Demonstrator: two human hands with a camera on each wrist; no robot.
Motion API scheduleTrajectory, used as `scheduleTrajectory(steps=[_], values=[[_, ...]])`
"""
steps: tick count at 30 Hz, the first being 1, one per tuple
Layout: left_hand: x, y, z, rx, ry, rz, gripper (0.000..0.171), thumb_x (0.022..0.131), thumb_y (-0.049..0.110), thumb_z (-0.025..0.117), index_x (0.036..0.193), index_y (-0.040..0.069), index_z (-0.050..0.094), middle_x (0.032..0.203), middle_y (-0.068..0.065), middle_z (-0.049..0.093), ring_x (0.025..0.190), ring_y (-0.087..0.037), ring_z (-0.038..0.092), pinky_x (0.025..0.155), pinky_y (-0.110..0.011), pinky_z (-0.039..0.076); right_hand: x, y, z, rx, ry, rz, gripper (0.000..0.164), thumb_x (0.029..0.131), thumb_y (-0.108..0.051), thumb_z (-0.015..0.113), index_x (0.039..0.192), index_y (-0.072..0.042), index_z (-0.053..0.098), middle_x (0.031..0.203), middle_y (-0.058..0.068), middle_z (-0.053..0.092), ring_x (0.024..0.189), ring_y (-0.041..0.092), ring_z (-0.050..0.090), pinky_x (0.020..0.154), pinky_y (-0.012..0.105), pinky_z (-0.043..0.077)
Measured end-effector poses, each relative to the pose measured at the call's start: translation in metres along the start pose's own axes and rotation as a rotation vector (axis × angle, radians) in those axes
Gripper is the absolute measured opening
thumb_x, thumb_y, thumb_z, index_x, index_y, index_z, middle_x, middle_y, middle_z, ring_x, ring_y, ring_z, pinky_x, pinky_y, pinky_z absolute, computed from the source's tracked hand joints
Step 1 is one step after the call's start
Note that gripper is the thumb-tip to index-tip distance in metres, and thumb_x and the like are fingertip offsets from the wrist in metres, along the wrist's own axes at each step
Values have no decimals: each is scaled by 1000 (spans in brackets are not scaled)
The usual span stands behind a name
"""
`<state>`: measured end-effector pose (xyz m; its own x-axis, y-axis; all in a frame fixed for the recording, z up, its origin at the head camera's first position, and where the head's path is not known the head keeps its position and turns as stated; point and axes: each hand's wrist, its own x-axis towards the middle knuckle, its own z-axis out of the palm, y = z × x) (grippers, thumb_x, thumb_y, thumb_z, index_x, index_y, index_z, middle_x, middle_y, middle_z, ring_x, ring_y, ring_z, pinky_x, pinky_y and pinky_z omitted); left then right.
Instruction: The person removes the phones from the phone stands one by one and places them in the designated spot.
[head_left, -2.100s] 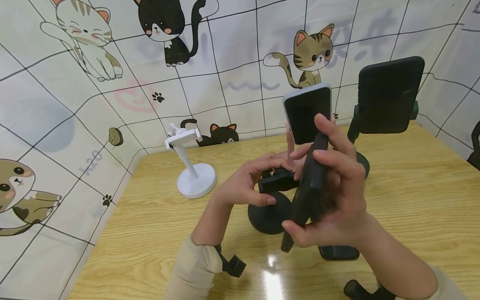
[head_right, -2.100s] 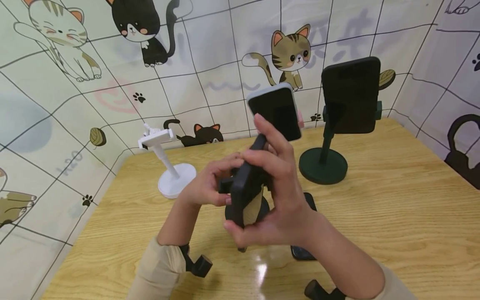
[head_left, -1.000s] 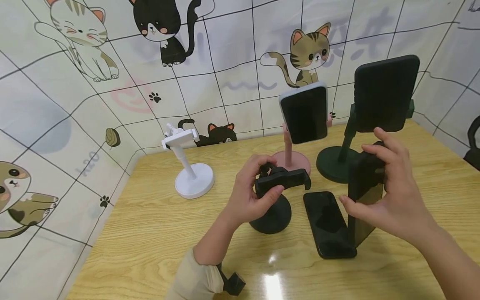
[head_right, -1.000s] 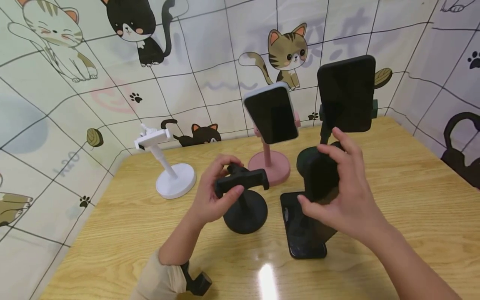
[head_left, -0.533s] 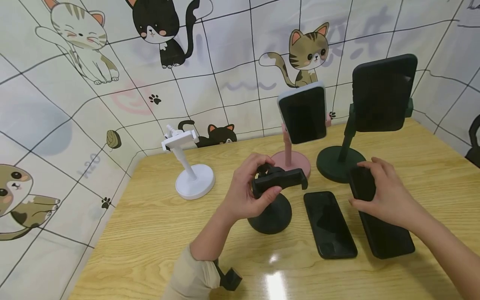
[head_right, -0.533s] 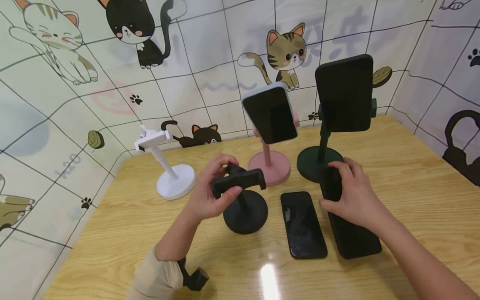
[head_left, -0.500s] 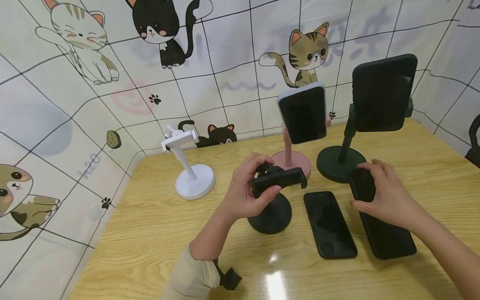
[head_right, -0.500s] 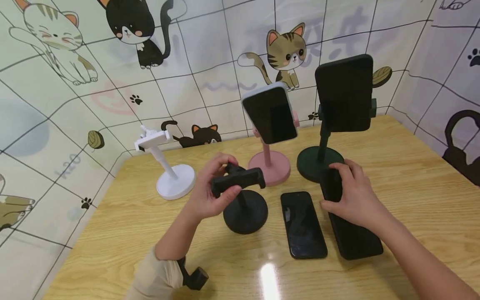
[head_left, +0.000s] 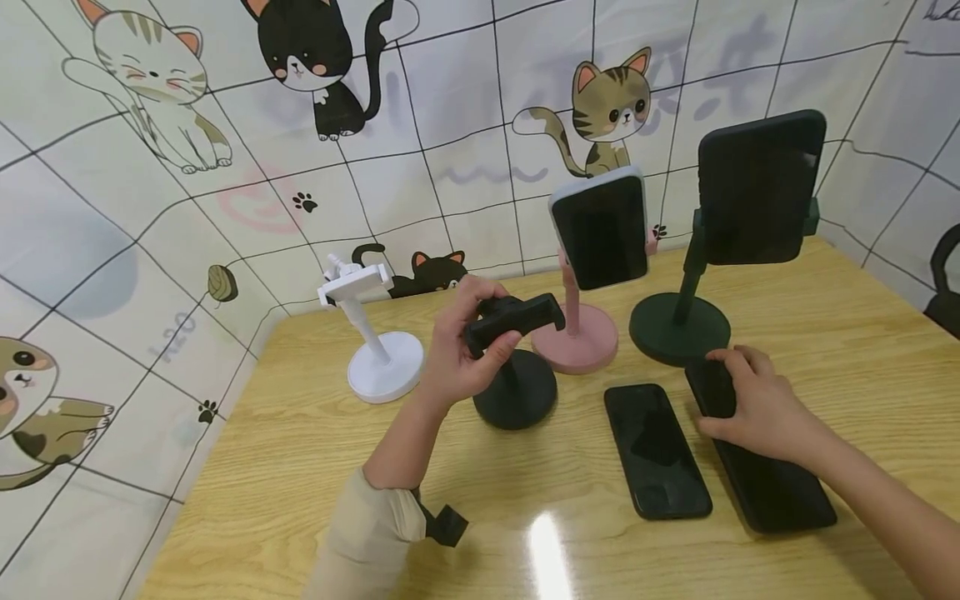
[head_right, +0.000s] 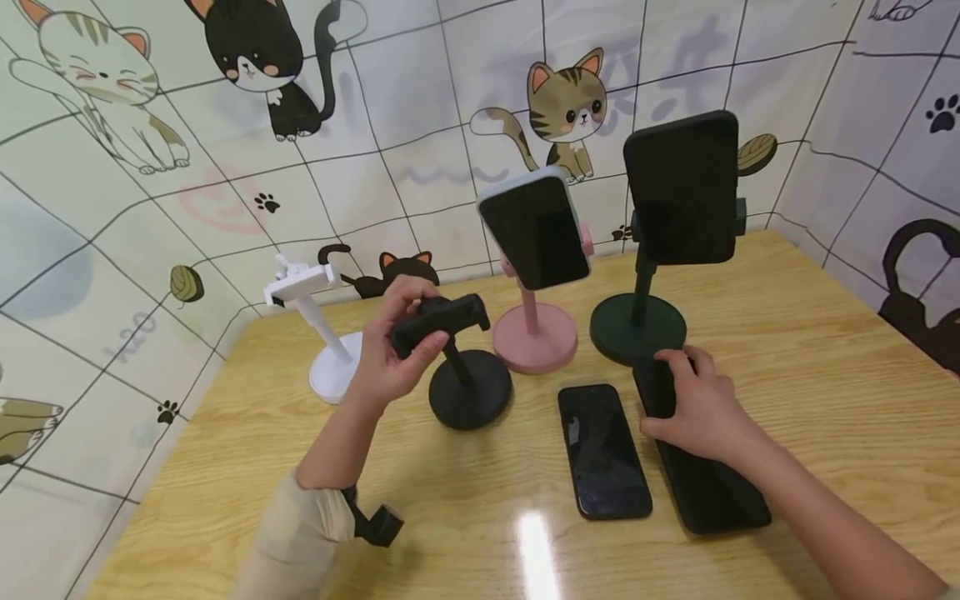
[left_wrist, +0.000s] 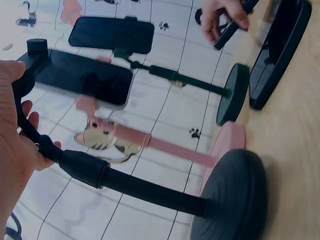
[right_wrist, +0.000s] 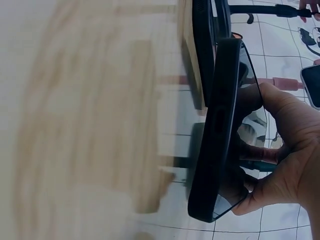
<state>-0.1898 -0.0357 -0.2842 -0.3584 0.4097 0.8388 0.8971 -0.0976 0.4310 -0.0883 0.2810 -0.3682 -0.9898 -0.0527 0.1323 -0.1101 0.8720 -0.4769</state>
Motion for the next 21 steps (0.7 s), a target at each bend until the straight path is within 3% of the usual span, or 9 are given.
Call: scheduleTrajectory(steps=[7, 15, 21], values=[[7, -24, -17, 86, 16, 59, 44, 84, 39, 58, 93, -4, 53, 84, -12, 52, 78, -22, 43, 72, -38, 35, 0, 0, 5, -8, -39, 4, 81, 65, -22, 76, 124, 10, 31, 121, 43, 24, 80, 57, 47, 72, 66, 30], [11, -50, -34, 120, 78, 38, 52, 84, 42, 59, 91, -10, 54, 85, -21, 53, 76, -25, 43, 68, -35, 34, 2, -2, 10, -4, -73, 19, 80, 65, -26, 75, 123, 8, 32, 122, 42, 24, 87, 62, 42, 74, 67, 28], [16, -47, -36, 85, 69, 12, 56, 85, 39, 57, 90, -16, 50, 83, -28, 49, 76, -23, 40, 69, -32, 33, 3, -2, 13, -8, -97, 36, 80, 66, -27, 74, 123, 7, 31, 122, 43, 23, 86, 63, 41, 73, 68, 29]])
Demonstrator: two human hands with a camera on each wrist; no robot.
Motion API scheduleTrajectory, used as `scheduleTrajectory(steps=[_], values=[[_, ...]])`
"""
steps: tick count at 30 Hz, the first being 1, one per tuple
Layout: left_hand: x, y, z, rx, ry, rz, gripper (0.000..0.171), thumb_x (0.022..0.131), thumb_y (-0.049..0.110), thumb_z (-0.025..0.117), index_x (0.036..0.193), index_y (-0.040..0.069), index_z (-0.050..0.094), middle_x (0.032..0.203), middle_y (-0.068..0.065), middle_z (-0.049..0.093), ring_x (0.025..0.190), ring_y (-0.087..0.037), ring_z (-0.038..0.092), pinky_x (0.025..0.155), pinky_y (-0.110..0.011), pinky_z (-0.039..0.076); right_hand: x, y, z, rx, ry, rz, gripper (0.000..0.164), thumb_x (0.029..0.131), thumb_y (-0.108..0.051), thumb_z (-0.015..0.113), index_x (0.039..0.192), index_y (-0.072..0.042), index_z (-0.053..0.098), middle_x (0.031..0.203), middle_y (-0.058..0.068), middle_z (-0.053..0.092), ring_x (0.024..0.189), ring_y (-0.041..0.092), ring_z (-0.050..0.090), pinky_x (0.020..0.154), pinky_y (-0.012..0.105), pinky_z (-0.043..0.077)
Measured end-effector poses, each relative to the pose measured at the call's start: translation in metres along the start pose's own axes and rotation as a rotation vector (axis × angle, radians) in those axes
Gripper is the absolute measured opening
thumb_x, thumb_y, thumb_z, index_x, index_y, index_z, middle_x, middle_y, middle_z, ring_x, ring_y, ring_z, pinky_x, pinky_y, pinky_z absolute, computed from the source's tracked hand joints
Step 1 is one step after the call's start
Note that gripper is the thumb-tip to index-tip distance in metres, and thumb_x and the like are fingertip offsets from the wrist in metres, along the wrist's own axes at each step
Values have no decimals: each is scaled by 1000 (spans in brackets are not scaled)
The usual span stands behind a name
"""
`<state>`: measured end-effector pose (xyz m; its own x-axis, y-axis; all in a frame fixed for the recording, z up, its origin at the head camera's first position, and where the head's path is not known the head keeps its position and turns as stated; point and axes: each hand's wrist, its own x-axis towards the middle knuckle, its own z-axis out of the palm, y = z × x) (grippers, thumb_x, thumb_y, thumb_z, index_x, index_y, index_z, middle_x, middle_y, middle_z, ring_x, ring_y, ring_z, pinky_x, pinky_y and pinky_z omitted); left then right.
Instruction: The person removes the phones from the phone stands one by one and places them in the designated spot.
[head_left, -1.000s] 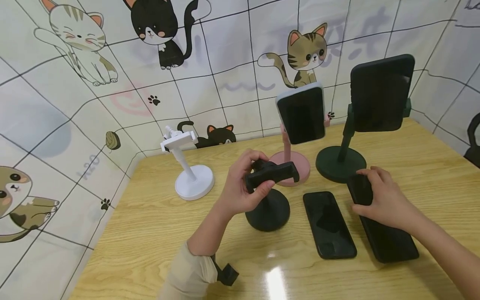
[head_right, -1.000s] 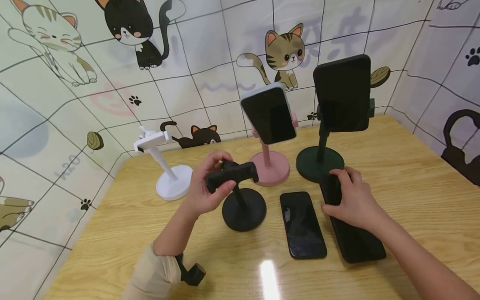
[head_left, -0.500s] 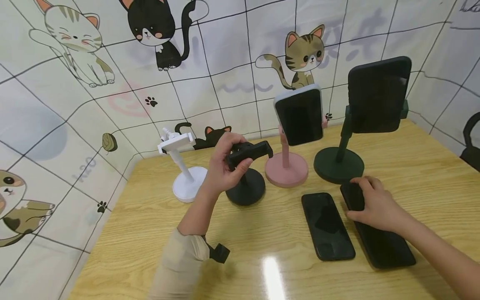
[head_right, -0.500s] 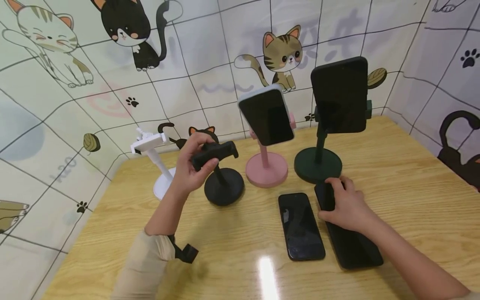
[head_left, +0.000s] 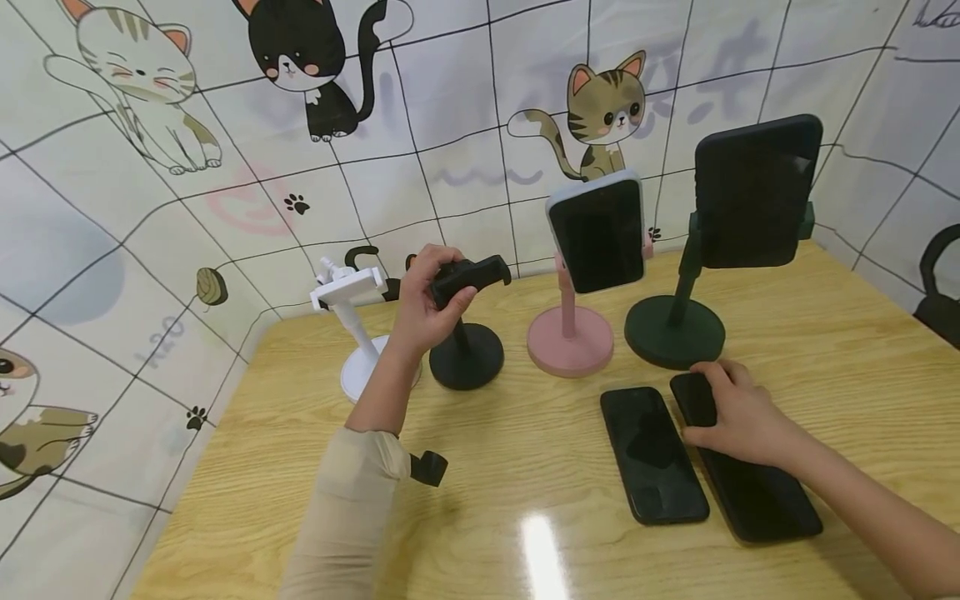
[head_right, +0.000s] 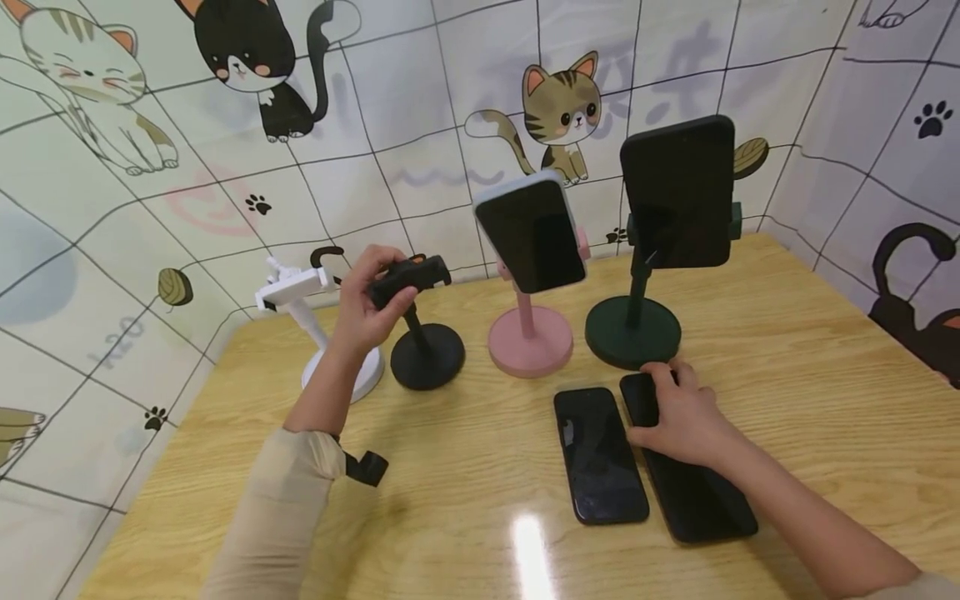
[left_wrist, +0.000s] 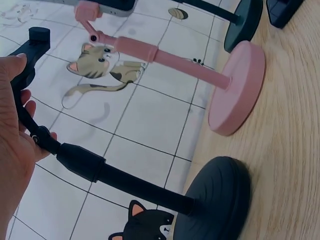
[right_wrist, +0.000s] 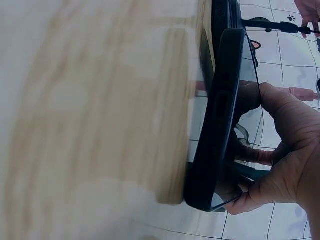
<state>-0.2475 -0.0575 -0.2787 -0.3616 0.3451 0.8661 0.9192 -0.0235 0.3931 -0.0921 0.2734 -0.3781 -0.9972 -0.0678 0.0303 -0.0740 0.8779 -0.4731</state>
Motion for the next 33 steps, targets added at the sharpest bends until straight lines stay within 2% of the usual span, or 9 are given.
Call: scheduleTrajectory(steps=[2, 6, 9, 11, 15, 21, 27, 33], values=[[1, 5, -2, -12, 1, -25, 54, 86, 35, 59, 90, -17, 49, 83, -29, 49, 78, -21, 40, 71, -32, 33, 1, 0, 1, -2, -7, 1, 80, 66, -28, 74, 124, 7, 31, 122, 42, 23, 84, 61, 42, 70, 66, 31], [0, 10, -6, -42, 0, -96, 32, 82, 10, 61, 92, -18, 49, 86, -30, 49, 81, -17, 41, 73, -31, 33, 2, -1, 2, -6, -15, -4, 80, 66, -28, 74, 124, 7, 31, 121, 42, 24, 78, 56, 47, 67, 63, 35], [0, 9, -10, -80, -12, -154, 24, 74, -7, 58, 94, -16, 49, 88, -20, 51, 83, -13, 42, 75, -29, 34, 3, -2, 2, -10, -16, -7, 80, 67, -28, 74, 124, 7, 31, 121, 42, 24, 76, 54, 48, 68, 63, 35], [-1, 7, -12, -111, -21, -187, 25, 71, -11, 56, 95, -16, 50, 90, -10, 52, 84, -11, 43, 76, -28, 34, 3, -2, 2, -13, -20, -6, 80, 67, -28, 74, 124, 7, 30, 121, 42, 23, 77, 56, 47, 70, 65, 32], [-4, 2, -17, -161, -26, -249, 25, 73, -12, 57, 97, -15, 51, 93, 3, 52, 85, -11, 46, 78, -29, 36, 5, -3, 3, -23, -29, 2, 80, 68, -28, 74, 124, 8, 30, 120, 43, 23, 78, 58, 45, 73, 67, 28], [-14, -22, -21, -204, -44, -277, 26, 79, 1, 62, 105, 0, 57, 104, -5, 56, 91, -19, 48, 79, -31, 40, 7, -4, 3, -24, -32, 27, 82, 67, -27, 75, 123, 10, 29, 119, 44, 21, 84, 64, 39, 72, 67, 28], [-15, -20, -22, -226, -46, -353, 28, 79, -9, 57, 107, -6, 52, 113, -13, 54, 97, -19, 49, 79, -29, 42, 10, -2, 4, -29, -35, 32, 84, 65, -30, 77, 124, 10, 32, 118, 44, 23, 88, 66, 34, 72, 67, 28], [-16, -19, -22, -233, -47, -410, 27, 82, -7, 57, 108, -6, 51, 118, -16, 52, 106, -20, 47, 84, -31, 40, 10, 0, 3, -26, -41, 48, 86, 65, -33, 77, 125, 10, 32, 119, 46, 20, 94, 67, 30, 73, 68, 26]])
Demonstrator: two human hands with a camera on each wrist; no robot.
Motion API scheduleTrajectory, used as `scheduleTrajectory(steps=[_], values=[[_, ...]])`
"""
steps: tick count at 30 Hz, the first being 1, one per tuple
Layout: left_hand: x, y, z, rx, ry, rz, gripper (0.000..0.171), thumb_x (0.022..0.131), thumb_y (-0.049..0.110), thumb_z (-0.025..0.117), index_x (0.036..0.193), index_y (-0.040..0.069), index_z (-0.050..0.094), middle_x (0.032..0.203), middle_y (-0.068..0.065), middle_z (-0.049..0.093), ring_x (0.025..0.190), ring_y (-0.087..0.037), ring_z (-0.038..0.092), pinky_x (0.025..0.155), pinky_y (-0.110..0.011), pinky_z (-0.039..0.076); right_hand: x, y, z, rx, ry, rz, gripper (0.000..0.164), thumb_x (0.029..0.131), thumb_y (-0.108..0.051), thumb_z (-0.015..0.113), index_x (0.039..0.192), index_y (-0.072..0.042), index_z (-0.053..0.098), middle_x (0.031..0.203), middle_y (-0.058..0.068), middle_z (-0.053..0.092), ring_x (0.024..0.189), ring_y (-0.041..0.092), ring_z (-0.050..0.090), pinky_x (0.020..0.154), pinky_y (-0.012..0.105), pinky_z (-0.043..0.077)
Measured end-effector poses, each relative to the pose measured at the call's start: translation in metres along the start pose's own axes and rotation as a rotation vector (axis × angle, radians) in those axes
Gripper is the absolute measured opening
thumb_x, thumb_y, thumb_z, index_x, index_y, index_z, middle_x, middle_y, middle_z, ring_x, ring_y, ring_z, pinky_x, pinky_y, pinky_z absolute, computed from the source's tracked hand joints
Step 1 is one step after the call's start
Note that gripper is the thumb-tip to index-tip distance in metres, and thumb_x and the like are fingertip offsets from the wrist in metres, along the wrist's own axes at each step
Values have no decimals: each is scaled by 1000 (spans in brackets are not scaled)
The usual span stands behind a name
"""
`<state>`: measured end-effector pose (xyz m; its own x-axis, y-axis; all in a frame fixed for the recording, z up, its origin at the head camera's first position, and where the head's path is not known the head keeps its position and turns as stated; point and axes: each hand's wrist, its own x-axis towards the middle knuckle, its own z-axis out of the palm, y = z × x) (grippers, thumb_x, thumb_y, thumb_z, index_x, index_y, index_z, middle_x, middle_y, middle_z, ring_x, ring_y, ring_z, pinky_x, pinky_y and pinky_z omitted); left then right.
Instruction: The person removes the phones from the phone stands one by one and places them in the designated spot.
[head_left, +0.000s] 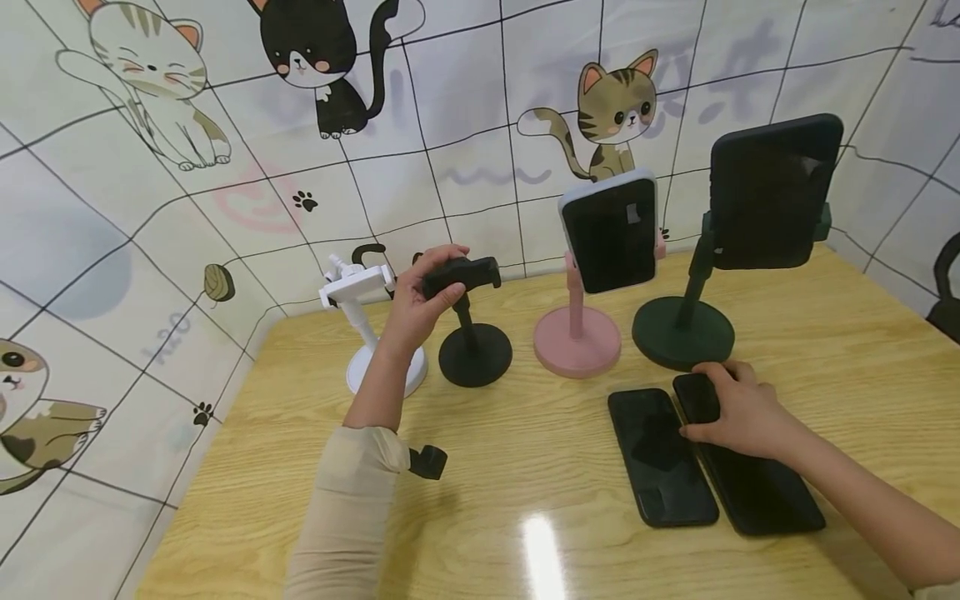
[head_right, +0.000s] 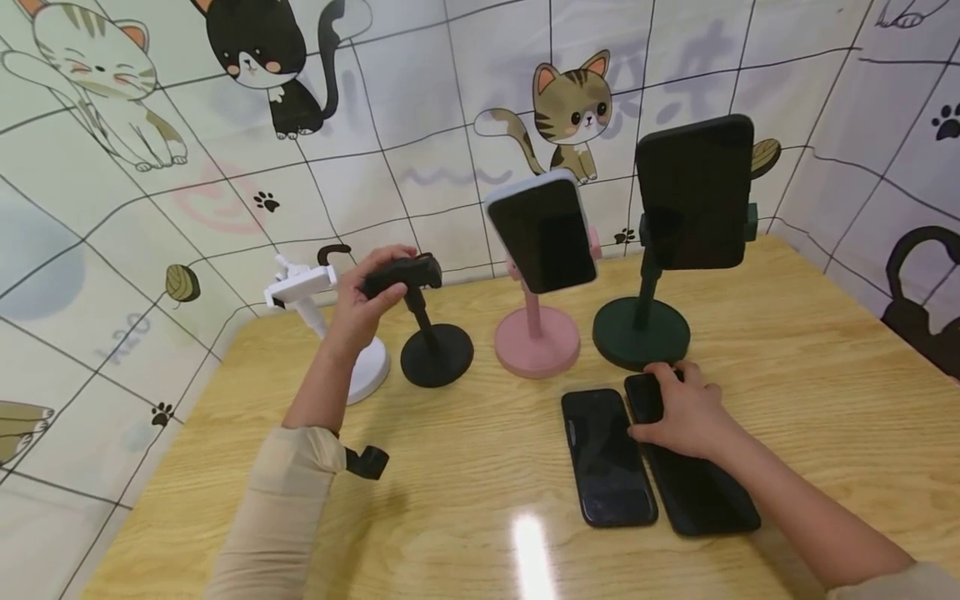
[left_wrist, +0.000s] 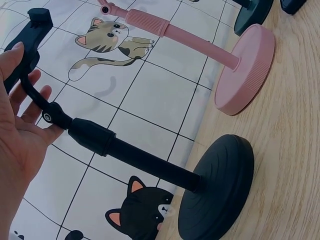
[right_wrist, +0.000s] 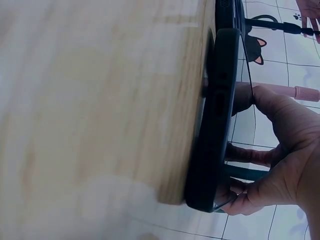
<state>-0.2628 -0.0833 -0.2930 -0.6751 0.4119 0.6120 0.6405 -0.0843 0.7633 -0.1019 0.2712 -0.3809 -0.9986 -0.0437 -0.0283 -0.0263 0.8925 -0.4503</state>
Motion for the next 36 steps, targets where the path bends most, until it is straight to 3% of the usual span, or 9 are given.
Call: scheduleTrajectory(steps=[11, 18, 22, 29, 33, 36], values=[[-1, 1, -2, 15, -15, -22, 30, 81, -5, 58, 111, -4, 52, 127, -15, 49, 115, -20, 42, 88, -34, 38, 0, 1, 1, 2, -3, 12, 86, 68, -38, 75, 125, 10, 32, 120, 45, 17, 97, 66, 26, 71, 66, 27], [-2, 1, -5, 18, -37, -78, 29, 83, -5, 56, 110, 6, 56, 131, -12, 47, 121, -19, 38, 93, -35, 35, 2, 0, 2, -3, -18, 24, 81, 70, -38, 73, 123, 12, 36, 119, 46, 21, 98, 65, 25, 71, 65, 26], [-2, 5, -4, 27, -49, -101, 28, 83, -8, 54, 111, -1, 51, 133, -15, 43, 124, -20, 35, 94, -37, 33, 3, 0, 3, -15, -8, 18, 77, 73, -38, 71, 121, 14, 39, 116, 46, 26, 102, 62, 26, 74, 65, 23], [-4, 28, 4, 38, -53, -122, 27, 85, -6, 53, 112, -7, 46, 135, -19, 40, 126, -22, 33, 96, -38, 31, 3, 1, 3, -38, -5, 23, 78, 73, -41, 70, 120, 15, 40, 115, 45, 31, 105, 58, 24, 74, 65, 21], [-5, 29, 4, 22, -49, -128, 28, 86, -5, 53, 113, -7, 46, 136, -18, 39, 128, -22, 32, 97, -40, 31, 2, 0, 1, -53, -28, 80, 83, 72, -49, 67, 122, 11, 40, 117, 44, 28, 100, 63, 23, 66, 70, 27], [-4, 20, 2, -5, -50, -130, 28, 86, -7, 52, 113, -6, 46, 139, -16, 37, 130, -21, 29, 99, -41, 29, 2, 0, 1, -62, -39, 105, 85, 71, -54, 66, 122, 9, 40, 118, 43, 27, 98, 65, 23, 63, 72, 28]])
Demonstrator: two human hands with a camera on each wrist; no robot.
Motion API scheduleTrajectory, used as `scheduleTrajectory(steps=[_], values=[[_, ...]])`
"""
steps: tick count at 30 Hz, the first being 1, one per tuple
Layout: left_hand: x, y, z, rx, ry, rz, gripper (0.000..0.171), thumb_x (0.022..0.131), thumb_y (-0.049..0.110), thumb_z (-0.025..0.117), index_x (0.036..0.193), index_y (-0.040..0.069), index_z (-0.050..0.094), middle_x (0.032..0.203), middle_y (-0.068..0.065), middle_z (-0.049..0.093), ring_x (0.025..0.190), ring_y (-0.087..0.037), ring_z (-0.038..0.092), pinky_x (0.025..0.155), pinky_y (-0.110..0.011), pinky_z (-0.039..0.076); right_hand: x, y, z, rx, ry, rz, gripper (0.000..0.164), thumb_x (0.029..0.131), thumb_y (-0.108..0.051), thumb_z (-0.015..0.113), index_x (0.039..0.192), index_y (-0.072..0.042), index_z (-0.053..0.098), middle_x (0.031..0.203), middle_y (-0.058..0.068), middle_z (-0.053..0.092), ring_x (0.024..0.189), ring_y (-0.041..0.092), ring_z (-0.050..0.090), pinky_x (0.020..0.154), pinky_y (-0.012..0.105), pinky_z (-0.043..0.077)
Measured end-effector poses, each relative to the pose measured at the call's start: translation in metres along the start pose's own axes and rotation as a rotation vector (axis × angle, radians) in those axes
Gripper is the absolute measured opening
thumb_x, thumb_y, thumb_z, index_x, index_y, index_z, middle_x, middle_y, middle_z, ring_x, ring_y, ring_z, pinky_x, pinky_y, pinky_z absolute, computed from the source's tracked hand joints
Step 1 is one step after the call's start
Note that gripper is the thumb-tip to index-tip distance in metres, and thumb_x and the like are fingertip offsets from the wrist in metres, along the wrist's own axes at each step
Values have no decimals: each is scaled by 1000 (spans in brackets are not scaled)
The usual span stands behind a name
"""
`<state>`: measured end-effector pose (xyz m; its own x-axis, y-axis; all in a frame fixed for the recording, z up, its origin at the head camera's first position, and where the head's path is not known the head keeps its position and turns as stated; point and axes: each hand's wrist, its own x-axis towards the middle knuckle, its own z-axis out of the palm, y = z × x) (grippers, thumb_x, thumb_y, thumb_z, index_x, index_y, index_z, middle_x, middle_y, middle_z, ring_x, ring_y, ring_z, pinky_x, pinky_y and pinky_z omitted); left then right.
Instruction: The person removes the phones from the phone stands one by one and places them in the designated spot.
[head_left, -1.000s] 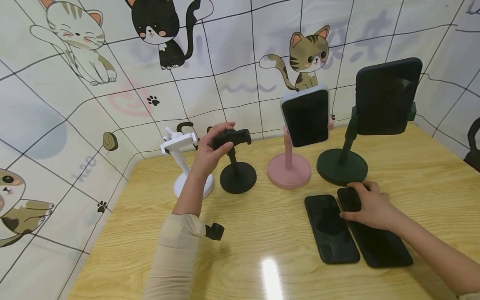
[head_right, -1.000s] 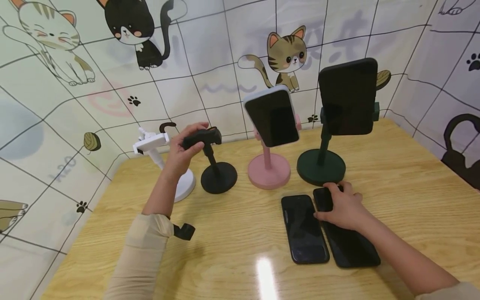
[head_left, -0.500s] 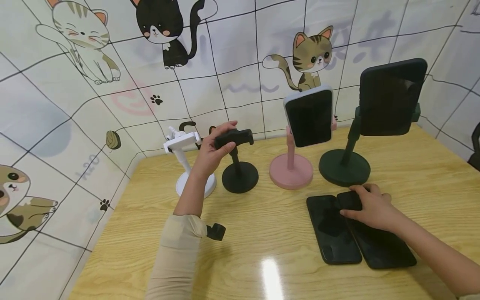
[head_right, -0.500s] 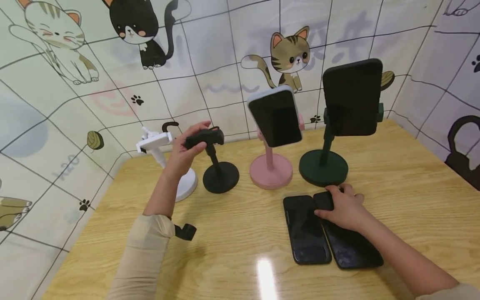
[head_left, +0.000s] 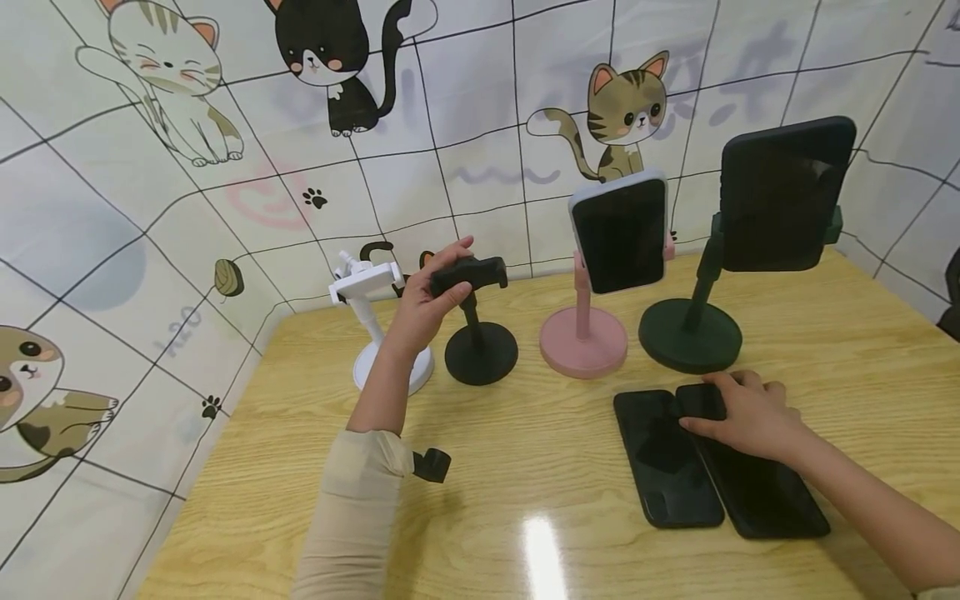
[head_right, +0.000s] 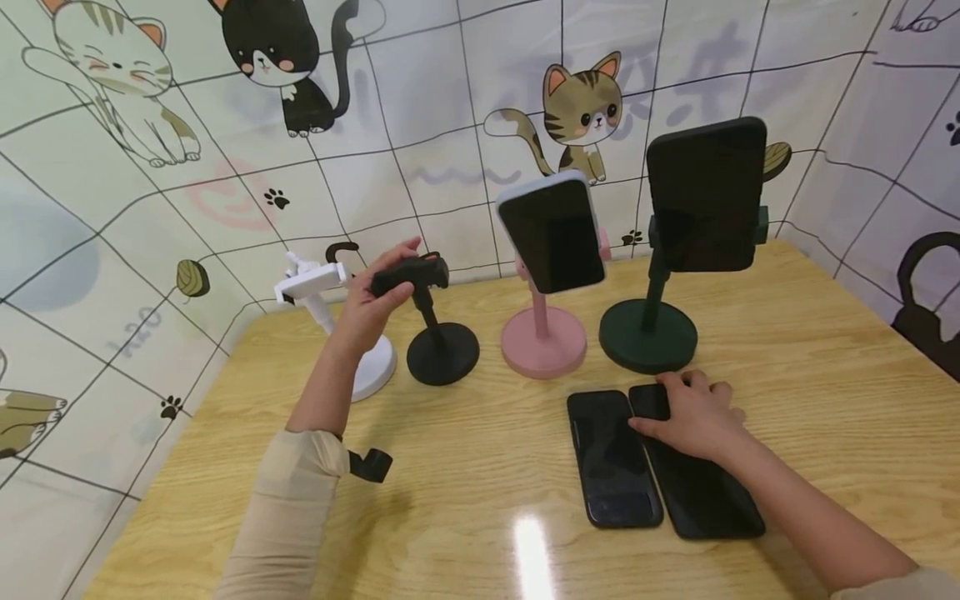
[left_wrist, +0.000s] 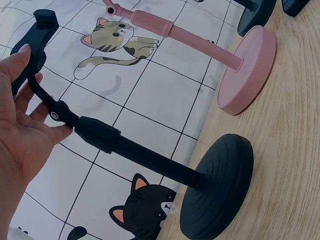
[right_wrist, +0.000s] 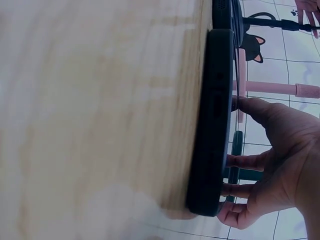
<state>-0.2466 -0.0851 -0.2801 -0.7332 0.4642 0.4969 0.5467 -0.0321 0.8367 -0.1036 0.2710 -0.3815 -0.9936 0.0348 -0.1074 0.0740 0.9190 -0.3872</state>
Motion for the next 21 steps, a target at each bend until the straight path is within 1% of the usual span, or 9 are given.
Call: scheduleTrajectory(steps=[2, 6, 8, 10, 13, 15, 17, 19, 21], values=[[2, -7, -2, -27, -7, -3, 28, 86, -7, 52, 113, -2, 49, 140, -14, 36, 131, -20, 27, 100, -43, 28, 0, 0, 0, -4, 1, -6, 85, 71, -53, 66, 122, 9, 40, 117, 43, 28, 97, 64, 25, 62, 72, 29], [4, -16, -5, -81, -36, -24, 31, 87, -5, 51, 113, 12, 54, 143, -8, 33, 133, -16, 23, 102, -43, 26, 1, 2, 0, -11, 6, -20, 84, 71, -53, 66, 121, 10, 41, 116, 44, 30, 96, 64, 27, 63, 70, 31], [4, -18, -6, -104, -51, -31, 32, 88, -3, 51, 117, 11, 52, 144, -4, 31, 134, -14, 22, 103, -42, 25, 1, 2, 0, -18, 12, -35, 84, 71, -52, 66, 121, 11, 42, 114, 44, 31, 96, 64, 28, 64, 69, 32], [3, -18, -6, -105, -62, -42, 38, 89, -1, 50, 126, 7, 46, 146, 0, 28, 133, -11, 22, 103, -42, 25, 1, 3, 0, -26, 18, -48, 84, 71, -53, 66, 120, 12, 42, 113, 44, 33, 95, 63, 30, 65, 67, 32], [-1, -17, -3, -64, -40, -89, 52, 89, 2, 52, 138, 7, 33, 147, 0, 25, 133, -11, 23, 104, -42, 26, 2, 4, -1, -33, 27, -74, 82, 72, -51, 67, 119, 12, 44, 113, 44, 36, 99, 60, 31, 73, 65, 29], [-6, -18, -2, -2, -8, -143, 61, 89, 6, 55, 142, 13, 25, 147, -1, 23, 133, -11, 23, 103, -44, 26, 2, 4, -2, -38, 24, -70, 81, 72, -51, 66, 119, 11, 45, 114, 44, 34, 99, 61, 30, 73, 67, 28], [-13, -20, -1, 59, 27, -206, 69, 88, 11, 58, 144, 21, 19, 147, -1, 21, 133, -15, 23, 101, -46, 29, 2, 3, -4, -41, 23, -58, 81, 72, -51, 66, 119, 11, 44, 117, 44, 32, 101, 62, 27, 73, 70, 27], [-20, -22, 0, 127, 55, -256, 72, 86, 16, 61, 143, 22, 17, 147, -1, 21, 133, -19, 23, 99, -47, 31, 1, 1, -8, -45, 26, -39, 82, 73, -52, 66, 121, 11, 43, 120, 44, 28, 101, 65, 24, 70, 73, 27], [-27, -25, 1, 204, 76, -298, 69, 85, 19, 62, 141, 19, 21, 142, -6, 27, 129, -23, 30, 95, -46, 37, 1, -3, -13, -53, 37, -30, 83, 73, -52, 65, 122, 11, 41, 121, 45, 26, 101, 66, 22, 69, 75, 26]])
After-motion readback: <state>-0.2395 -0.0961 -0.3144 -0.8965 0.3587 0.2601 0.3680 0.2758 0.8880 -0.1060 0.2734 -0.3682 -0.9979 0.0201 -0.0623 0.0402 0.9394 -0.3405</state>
